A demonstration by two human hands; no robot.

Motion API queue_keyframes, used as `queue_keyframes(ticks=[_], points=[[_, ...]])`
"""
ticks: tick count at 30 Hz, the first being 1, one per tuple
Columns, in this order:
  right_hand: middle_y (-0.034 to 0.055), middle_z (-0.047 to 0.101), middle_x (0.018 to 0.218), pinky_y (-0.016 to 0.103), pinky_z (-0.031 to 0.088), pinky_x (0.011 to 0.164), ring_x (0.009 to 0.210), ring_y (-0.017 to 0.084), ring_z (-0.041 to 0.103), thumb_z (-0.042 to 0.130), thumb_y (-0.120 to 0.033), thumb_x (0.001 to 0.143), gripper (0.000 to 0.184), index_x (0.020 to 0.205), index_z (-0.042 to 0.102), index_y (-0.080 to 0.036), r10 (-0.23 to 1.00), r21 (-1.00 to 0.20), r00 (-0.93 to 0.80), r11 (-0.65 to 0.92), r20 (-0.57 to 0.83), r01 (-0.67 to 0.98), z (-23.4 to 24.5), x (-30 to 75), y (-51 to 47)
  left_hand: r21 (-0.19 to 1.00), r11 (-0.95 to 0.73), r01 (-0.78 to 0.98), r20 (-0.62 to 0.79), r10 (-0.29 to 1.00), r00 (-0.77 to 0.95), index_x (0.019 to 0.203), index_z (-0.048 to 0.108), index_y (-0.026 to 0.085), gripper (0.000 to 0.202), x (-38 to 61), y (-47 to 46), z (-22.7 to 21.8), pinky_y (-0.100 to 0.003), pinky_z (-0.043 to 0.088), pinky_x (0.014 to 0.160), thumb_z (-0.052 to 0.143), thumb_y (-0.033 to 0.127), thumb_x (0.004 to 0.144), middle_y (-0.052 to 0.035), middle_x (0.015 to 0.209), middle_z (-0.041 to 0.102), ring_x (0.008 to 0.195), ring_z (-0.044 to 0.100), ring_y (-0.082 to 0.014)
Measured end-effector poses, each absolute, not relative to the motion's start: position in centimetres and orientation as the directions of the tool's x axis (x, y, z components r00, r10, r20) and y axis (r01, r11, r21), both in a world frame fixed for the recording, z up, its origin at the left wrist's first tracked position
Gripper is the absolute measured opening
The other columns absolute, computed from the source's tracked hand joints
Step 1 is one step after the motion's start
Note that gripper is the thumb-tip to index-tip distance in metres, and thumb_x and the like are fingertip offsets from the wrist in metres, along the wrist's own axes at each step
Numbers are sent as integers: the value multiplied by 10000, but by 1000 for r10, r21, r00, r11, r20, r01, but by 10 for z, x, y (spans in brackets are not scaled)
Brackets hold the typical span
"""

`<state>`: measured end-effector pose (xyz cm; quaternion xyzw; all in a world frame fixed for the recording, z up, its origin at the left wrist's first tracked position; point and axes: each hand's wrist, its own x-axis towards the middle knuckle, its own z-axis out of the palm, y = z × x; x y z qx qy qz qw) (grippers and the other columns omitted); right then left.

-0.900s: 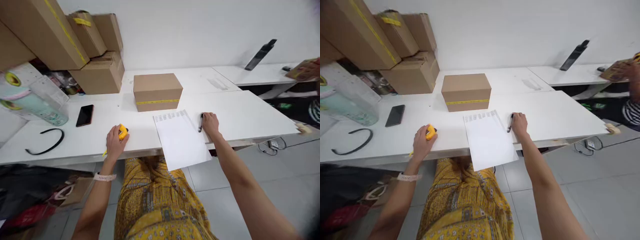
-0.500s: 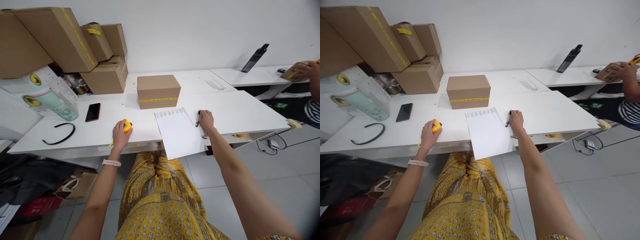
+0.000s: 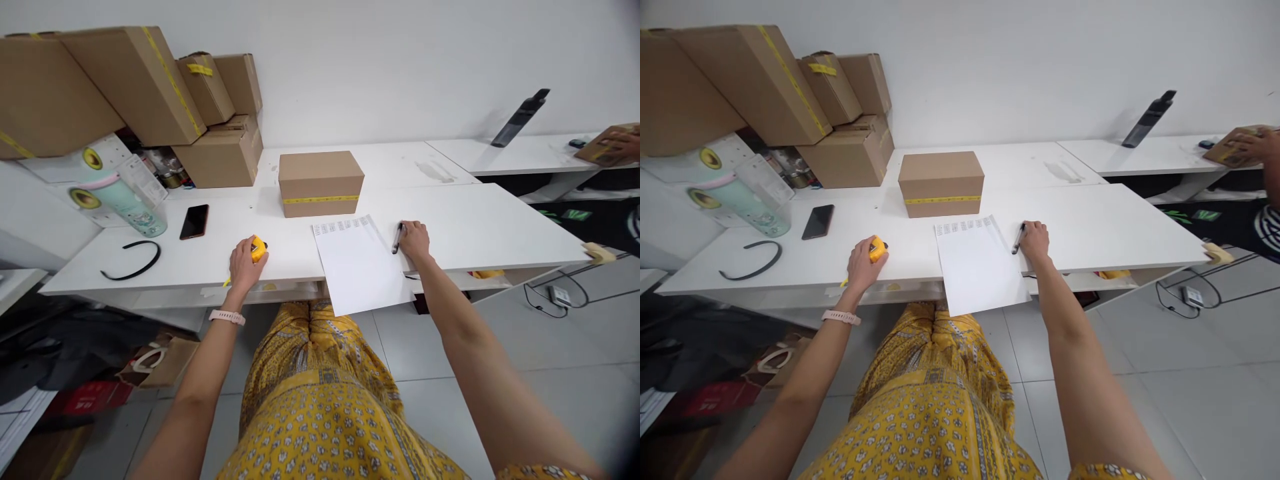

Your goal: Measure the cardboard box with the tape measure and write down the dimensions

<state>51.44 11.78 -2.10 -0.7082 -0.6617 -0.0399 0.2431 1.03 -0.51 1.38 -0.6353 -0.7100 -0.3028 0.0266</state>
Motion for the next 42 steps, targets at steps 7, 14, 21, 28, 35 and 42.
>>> queue_keyframes(ticks=[7, 14, 21, 28, 35, 42], points=[[196, 628, 1234, 443, 432, 976, 1131, 326, 522, 493, -89, 840, 491, 1307, 645, -106, 917, -270, 109, -1, 384, 963, -23, 516, 120, 386, 21, 922, 421, 886, -196, 1435, 522, 182, 609, 10, -5, 14, -492, 428, 1094, 661, 369, 872, -164, 1414, 576, 1256, 556, -361], [192, 627, 1205, 453, 423, 955, 1090, 327, 513, 498, -110, 816, 493, 1283, 657, -126, 909, -283, 100, 20, 405, 959, -27, 517, 122, 380, 22, 925, 421, 886, -194, 1446, 509, 187, 611, 11, -5, 13, -481, 416, 1108, 652, 368, 881, -156, 1428, 565, 1277, 540, -356], [186, 626, 1192, 430, 418, 959, 1086, 311, 503, 457, -102, 823, 499, 1281, 653, -117, 914, -300, 113, 9, 389, 954, -20, 513, 117, 386, 28, 922, 418, 886, -201, 1447, 509, 181, 607, 13, -7, 15, -493, 408, 1111, 644, 372, 887, -164, 1443, 552, 1280, 534, -362], [186, 625, 1199, 454, 419, 970, 1115, 321, 497, 431, -114, 844, 480, 1269, 655, -120, 919, -315, 114, 11, 376, 949, -17, 512, 114, 401, 9, 916, 413, 891, -189, 1457, 490, 205, 609, 10, -7, 14, -485, 394, 1131, 631, 398, 897, -157, 1441, 547, 1311, 519, -352], [182, 639, 1181, 464, 437, 981, 1096, 321, 524, 379, -120, 879, 472, 1263, 653, -126, 900, -280, 68, 61, 430, 958, -21, 516, 114, 390, -43, 920, 447, 882, -148, 1455, 477, 197, 600, 4, -4, 7, -473, 384, 1148, 583, 448, 921, -160, 1419, 562, 1334, 501, -331], [164, 650, 1192, 485, 465, 970, 1105, 323, 530, 339, -139, 919, 481, 1285, 651, -162, 877, -289, 46, 108, 479, 951, -26, 517, 111, 384, -10, 923, 434, 884, -171, 1441, 482, 234, 586, 7, -5, 13, -478, 437, 1109, 560, 495, 922, -133, 1401, 587, 1296, 538, -334]])
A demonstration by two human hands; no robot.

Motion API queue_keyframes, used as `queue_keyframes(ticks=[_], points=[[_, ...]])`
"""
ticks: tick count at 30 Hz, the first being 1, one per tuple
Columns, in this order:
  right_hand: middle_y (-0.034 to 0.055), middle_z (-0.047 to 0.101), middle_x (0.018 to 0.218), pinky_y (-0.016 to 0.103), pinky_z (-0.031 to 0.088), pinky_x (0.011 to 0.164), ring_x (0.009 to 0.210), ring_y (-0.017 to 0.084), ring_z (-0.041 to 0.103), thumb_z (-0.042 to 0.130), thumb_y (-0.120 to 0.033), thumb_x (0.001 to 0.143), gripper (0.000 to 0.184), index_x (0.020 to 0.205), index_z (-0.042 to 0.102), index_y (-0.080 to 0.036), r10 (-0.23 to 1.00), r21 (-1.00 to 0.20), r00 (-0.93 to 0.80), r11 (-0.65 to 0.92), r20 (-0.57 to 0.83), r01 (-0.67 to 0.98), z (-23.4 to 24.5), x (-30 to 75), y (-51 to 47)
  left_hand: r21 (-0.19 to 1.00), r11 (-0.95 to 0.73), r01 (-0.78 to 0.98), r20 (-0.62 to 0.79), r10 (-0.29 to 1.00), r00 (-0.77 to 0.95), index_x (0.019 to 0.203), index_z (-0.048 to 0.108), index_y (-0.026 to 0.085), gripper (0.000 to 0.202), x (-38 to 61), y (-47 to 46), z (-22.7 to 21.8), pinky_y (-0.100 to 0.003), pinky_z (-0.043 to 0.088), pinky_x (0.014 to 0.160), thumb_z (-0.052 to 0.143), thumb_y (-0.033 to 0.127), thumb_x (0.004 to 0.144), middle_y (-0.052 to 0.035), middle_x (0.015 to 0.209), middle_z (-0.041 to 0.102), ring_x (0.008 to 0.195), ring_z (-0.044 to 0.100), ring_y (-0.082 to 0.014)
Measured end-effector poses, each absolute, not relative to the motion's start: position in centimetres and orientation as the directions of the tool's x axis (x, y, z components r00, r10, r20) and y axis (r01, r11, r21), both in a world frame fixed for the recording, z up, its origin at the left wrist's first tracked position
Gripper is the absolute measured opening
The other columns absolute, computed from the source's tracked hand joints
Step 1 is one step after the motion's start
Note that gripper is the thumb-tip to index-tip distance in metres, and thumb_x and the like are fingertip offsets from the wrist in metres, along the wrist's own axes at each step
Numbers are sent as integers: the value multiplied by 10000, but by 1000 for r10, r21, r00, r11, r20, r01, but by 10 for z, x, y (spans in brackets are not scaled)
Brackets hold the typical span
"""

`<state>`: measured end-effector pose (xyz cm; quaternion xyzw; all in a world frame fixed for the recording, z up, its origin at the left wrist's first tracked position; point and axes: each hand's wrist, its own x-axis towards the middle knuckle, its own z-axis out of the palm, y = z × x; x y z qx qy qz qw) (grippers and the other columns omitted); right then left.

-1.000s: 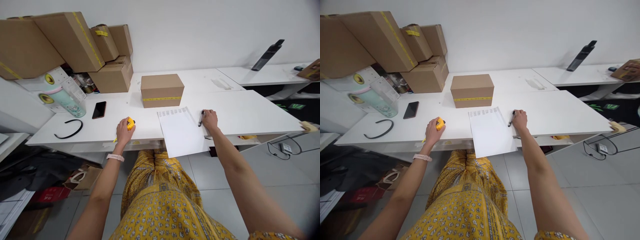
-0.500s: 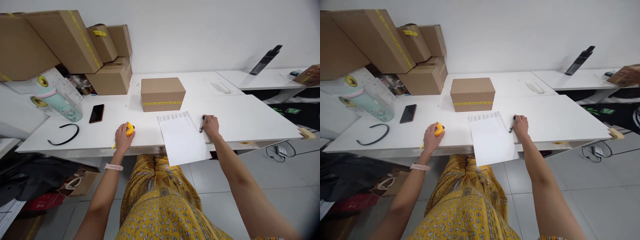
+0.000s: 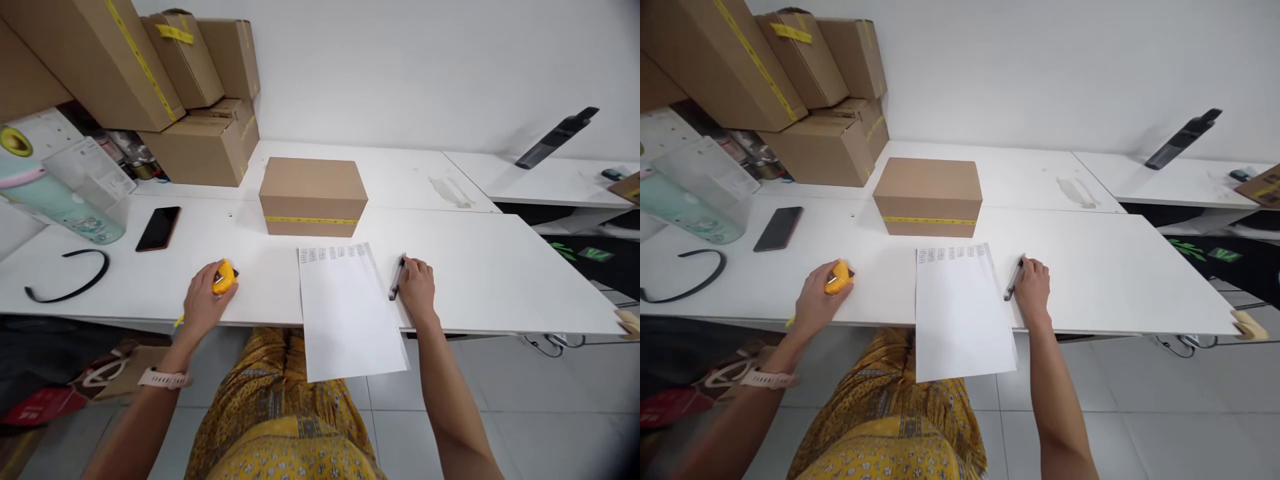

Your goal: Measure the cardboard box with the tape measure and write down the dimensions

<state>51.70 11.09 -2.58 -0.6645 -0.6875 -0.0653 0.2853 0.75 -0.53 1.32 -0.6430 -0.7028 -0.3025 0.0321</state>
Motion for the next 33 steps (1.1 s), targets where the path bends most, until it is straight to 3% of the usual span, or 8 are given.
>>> queue_keyframes(ticks=[8, 14, 23, 28, 31, 33], points=[[185, 623, 1231, 589, 459, 972, 1162, 367, 522, 325, -176, 938, 533, 1388, 608, -225, 898, -407, 86, 109, 431, 907, -15, 513, 105, 416, 39, 909, 399, 890, -221, 1399, 506, 248, 580, 12, -5, 19, -499, 463, 1105, 582, 502, 883, -134, 1395, 592, 1305, 543, -347], [204, 623, 1244, 581, 469, 971, 1132, 382, 524, 296, -215, 959, 526, 1373, 621, -209, 905, -381, 64, 112, 420, 918, -13, 517, 104, 443, 59, 894, 416, 871, -264, 1392, 506, 298, 608, 11, -5, 12, -500, 451, 1127, 600, 550, 847, -86, 1418, 582, 1321, 538, -335], [191, 634, 1231, 601, 482, 964, 1159, 390, 546, 322, -252, 970, 509, 1393, 604, -269, 903, -429, 121, 75, 413, 900, -8, 513, 102, 428, 75, 900, 374, 893, -252, 1410, 493, 249, 589, 16, -7, 21, -498, 484, 1074, 612, 489, 885, -140, 1324, 600, 1251, 558, -340], [194, 643, 1186, 566, 509, 946, 1130, 375, 593, 368, -302, 979, 423, 1290, 644, -225, 806, -439, 249, 15, 538, 898, 15, 496, 93, 458, 86, 885, 381, 880, -283, 1420, 512, 255, 586, 16, -10, 18, -488, 504, 1034, 624, 481, 891, -135, 1287, 604, 1216, 563, -340], [159, 676, 1004, 484, 546, 817, 975, 326, 641, 365, -328, 996, 377, 1168, 691, -249, 865, -431, 145, 88, 480, 898, 38, 462, 78, 452, 83, 888, 392, 876, -281, 1419, 515, 267, 585, 16, -10, 15, -487, 509, 1015, 631, 487, 889, -122, 1272, 613, 1198, 560, -340], [116, 688, 921, 426, 549, 739, 838, 276, 657, 386, -324, 999, 371, 1225, 675, -277, 940, -446, -84, 234, 331, 864, 51, 427, 66, 443, 76, 893, 397, 877, -271, 1419, 512, 273, 586, 16, -10, 15, -494, 505, 1014, 636, 485, 887, -122, 1263, 614, 1195, 557, -343]])
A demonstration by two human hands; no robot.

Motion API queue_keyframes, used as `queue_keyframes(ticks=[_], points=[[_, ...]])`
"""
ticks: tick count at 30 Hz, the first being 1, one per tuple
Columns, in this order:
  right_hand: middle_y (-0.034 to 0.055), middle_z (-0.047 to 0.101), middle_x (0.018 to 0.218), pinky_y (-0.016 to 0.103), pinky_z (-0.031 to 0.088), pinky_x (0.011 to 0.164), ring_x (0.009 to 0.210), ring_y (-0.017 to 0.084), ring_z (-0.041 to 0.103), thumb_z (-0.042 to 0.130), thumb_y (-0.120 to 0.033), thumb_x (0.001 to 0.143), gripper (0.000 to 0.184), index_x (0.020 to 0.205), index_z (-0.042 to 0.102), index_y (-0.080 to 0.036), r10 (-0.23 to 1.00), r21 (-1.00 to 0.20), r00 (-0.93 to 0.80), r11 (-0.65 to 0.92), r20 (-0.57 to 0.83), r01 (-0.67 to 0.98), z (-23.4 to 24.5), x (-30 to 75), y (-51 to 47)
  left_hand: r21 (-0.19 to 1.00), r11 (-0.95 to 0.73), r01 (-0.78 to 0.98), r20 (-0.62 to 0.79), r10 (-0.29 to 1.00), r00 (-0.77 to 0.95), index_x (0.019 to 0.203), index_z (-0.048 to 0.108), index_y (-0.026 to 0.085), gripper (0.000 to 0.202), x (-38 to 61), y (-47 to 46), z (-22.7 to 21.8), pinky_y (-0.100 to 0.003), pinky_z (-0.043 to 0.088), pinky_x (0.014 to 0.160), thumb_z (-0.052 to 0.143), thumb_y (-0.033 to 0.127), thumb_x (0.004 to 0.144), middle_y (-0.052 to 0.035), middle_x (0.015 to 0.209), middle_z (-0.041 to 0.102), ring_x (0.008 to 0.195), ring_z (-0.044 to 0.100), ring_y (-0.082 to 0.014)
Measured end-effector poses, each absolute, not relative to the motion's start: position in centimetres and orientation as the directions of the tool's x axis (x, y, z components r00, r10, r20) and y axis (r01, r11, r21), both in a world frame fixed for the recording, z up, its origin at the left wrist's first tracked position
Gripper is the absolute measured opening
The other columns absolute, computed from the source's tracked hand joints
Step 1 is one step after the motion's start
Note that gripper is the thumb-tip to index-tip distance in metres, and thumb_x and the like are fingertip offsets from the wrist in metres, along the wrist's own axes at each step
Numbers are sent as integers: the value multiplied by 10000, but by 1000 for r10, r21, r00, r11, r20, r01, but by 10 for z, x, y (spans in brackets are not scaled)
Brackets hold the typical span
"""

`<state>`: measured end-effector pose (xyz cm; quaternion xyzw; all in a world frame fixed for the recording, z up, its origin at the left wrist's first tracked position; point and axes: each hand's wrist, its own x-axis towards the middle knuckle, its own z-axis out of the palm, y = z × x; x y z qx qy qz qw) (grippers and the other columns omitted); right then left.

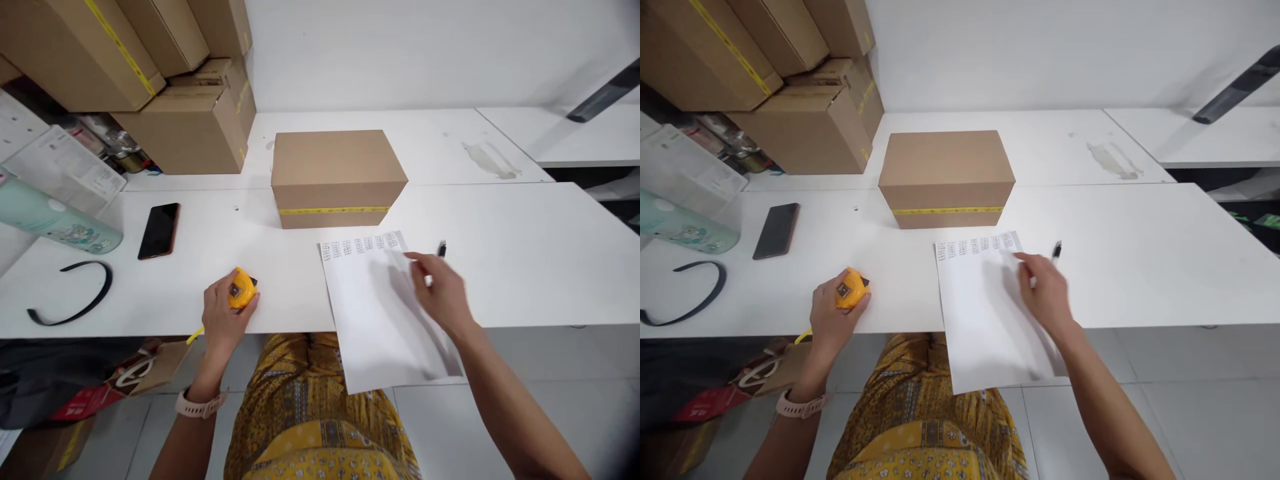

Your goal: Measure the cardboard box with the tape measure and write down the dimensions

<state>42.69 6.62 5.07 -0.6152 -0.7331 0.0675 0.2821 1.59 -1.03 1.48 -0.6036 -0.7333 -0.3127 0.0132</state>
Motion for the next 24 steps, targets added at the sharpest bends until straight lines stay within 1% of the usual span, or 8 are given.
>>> queue_keyframes(ticks=[3, 6, 9, 12, 15, 19, 22, 24], points=[[95, 720, 978, 385, 533, 689, 850, 255, 674, 376, -274, 1008, 439, 1397, 580, -278, 875, -420, -436, 483, 210, 768, 57, 370, 55, 432, 55, 900, 412, 876, -252, 1434, 497, 275, 587, 16, -10, 15, -507, 496, 1024, 637, 470, 898, -135, 1255, 611, 1202, 552, -350], [99, 728, 941, 340, 477, 601, 828, 244, 678, 333, -243, 1024, 466, 1434, 551, -215, 819, -324, -541, 572, 190, 753, 46, 327, 57, 416, 22, 909, 433, 874, -219, 1463, 469, 288, 595, 16, -10, 16, -511, 488, 1037, 632, 456, 916, -147, 1270, 604, 1207, 555, -353], [102, 743, 946, 310, 417, 556, 791, 222, 687, 342, -211, 1014, 437, 1357, 611, -167, 847, -265, -493, 531, 200, 805, 26, 309, 67, 406, 5, 914, 442, 874, -202, 1486, 442, 310, 613, 14, -10, 14, -513, 486, 1038, 635, 446, 920, -145, 1283, 600, 1210, 563, -359], [88, 758, 957, 292, 389, 549, 805, 203, 700, 353, -190, 1002, 411, 1292, 645, -174, 877, -254, -420, 472, 231, 845, 10, 305, 72, 397, -20, 917, 453, 874, -177, 1498, 430, 303, 623, 12, -9, 12, -517, 483, 1033, 635, 436, 925, -151, 1283, 601, 1202, 569, -362], [90, 773, 984, 286, 380, 537, 793, 199, 702, 348, -218, 1005, 427, 1350, 594, -165, 911, -259, -343, 396, 227, 881, 8, 304, 72, 384, -41, 922, 464, 872, -155, 1492, 444, 280, 615, 11, -8, 9, -502, 479, 1029, 638, 431, 928, -161, 1280, 607, 1194, 569, -355], [127, 777, 1048, 294, 385, 548, 798, 225, 714, 328, -215, 998, 478, 1414, 539, -110, 960, -208, -263, 278, 98, 938, 18, 299, 73, 371, -41, 928, 492, 856, -159, 1423, 523, 191, 578, 11, -7, 8, -473, 478, 1020, 655, 441, 919, -164, 1265, 627, 1182, 579, -343], [128, 776, 1089, 301, 414, 606, 830, 233, 727, 315, -183, 996, 474, 1386, 576, -116, 957, -188, -289, 281, -16, 941, 30, 300, 79, 364, -49, 930, 507, 848, -153, 1391, 555, 154, 570, 11, -7, 9, -456, 482, 1013, 660, 452, 916, -172, 1255, 639, 1167, 585, -334], [122, 775, 1113, 307, 424, 640, 846, 233, 731, 303, -180, 1003, 487, 1414, 558, -124, 951, -193, -308, 295, -39, 936, 38, 305, 84, 361, -50, 931, 509, 847, -152, 1391, 560, 149, 573, 11, -8, 9, -450, 485, 1009, 662, 453, 916, -178, 1262, 638, 1167, 586, -332]])
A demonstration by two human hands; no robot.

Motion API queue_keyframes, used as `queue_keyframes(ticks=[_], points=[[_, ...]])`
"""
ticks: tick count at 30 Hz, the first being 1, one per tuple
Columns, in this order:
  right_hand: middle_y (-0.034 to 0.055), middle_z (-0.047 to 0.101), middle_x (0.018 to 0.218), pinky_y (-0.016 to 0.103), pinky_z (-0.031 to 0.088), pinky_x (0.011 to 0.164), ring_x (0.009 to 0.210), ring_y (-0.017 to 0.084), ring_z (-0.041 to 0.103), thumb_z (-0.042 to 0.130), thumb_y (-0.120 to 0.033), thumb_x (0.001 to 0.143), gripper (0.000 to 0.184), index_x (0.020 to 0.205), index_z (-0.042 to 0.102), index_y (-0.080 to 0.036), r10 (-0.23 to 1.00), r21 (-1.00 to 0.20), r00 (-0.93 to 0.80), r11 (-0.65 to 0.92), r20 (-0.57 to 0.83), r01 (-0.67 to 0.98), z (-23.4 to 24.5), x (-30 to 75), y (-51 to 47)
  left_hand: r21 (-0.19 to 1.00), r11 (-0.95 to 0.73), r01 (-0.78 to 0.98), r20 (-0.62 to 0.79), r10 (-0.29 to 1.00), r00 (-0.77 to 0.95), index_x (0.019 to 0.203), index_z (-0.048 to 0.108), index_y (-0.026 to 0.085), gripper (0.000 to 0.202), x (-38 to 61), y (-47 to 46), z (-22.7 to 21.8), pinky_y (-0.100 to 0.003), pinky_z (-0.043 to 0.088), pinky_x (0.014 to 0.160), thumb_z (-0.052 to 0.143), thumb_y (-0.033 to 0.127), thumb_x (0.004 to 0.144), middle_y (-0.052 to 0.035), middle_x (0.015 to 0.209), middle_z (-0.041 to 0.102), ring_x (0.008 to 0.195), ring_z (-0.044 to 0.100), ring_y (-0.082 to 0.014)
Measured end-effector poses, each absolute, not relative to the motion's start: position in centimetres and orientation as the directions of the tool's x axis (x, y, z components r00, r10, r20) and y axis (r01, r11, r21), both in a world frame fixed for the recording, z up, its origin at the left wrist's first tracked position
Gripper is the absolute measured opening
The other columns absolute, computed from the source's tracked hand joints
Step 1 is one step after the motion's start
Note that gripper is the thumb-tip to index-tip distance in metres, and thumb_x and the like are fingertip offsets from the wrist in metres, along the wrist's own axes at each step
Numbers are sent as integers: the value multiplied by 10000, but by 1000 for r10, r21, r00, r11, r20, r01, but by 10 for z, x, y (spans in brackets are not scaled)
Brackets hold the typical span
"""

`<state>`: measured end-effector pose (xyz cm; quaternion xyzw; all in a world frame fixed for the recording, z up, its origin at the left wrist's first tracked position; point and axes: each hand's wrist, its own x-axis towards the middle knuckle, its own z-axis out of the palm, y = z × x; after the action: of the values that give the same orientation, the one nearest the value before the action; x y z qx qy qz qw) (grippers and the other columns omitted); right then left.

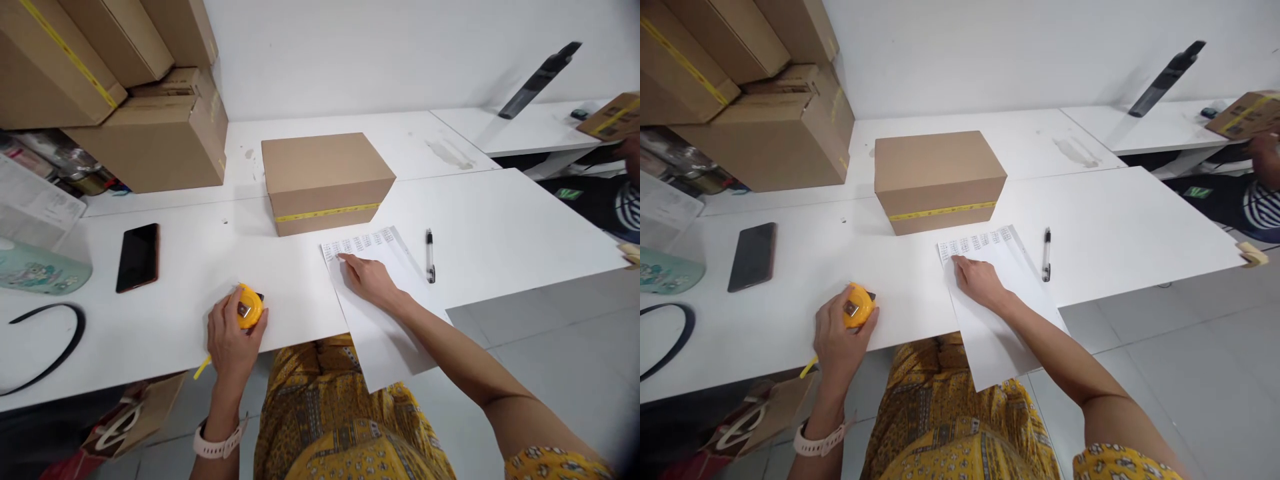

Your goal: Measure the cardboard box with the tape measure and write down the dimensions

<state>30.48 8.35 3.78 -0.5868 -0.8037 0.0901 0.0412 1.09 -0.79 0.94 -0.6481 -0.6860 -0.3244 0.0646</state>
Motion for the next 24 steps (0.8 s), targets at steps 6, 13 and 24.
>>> queue_keyframes(ticks=[6, 13, 24], points=[[107, 779, 1109, 311, 329, 563, 819, 246, 726, 353, -125, 954, 530, 1450, 541, -151, 954, -82, -279, 271, -113, 959, 48, 326, 89, 360, -20, 933, 498, 850, -174, 1392, 564, 150, 578, 11, -9, 10, -464, 490, 1017, 659, 461, 914, -177, 1276, 640, 1176, 585, -338], [115, 768, 1139, 317, 308, 547, 842, 239, 720, 325, -136, 957, 529, 1429, 564, -154, 983, -125, -177, 172, -36, 977, 44, 352, 93, 382, 39, 923, 463, 857, -227, 1399, 551, 191, 584, 15, -8, 15, -471, 515, 995, 661, 475, 901, -155, 1286, 649, 1194, 590, -341], [101, 778, 1085, 313, 302, 550, 803, 222, 707, 317, -146, 955, 538, 1422, 582, -179, 988, -156, -152, 145, -39, 977, 41, 375, 99, 368, 117, 923, 406, 872, -272, 1430, 529, 244, 633, 17, -8, 18, -469, 533, 964, 691, 485, 868, -133, 1308, 651, 1213, 600, -354]])
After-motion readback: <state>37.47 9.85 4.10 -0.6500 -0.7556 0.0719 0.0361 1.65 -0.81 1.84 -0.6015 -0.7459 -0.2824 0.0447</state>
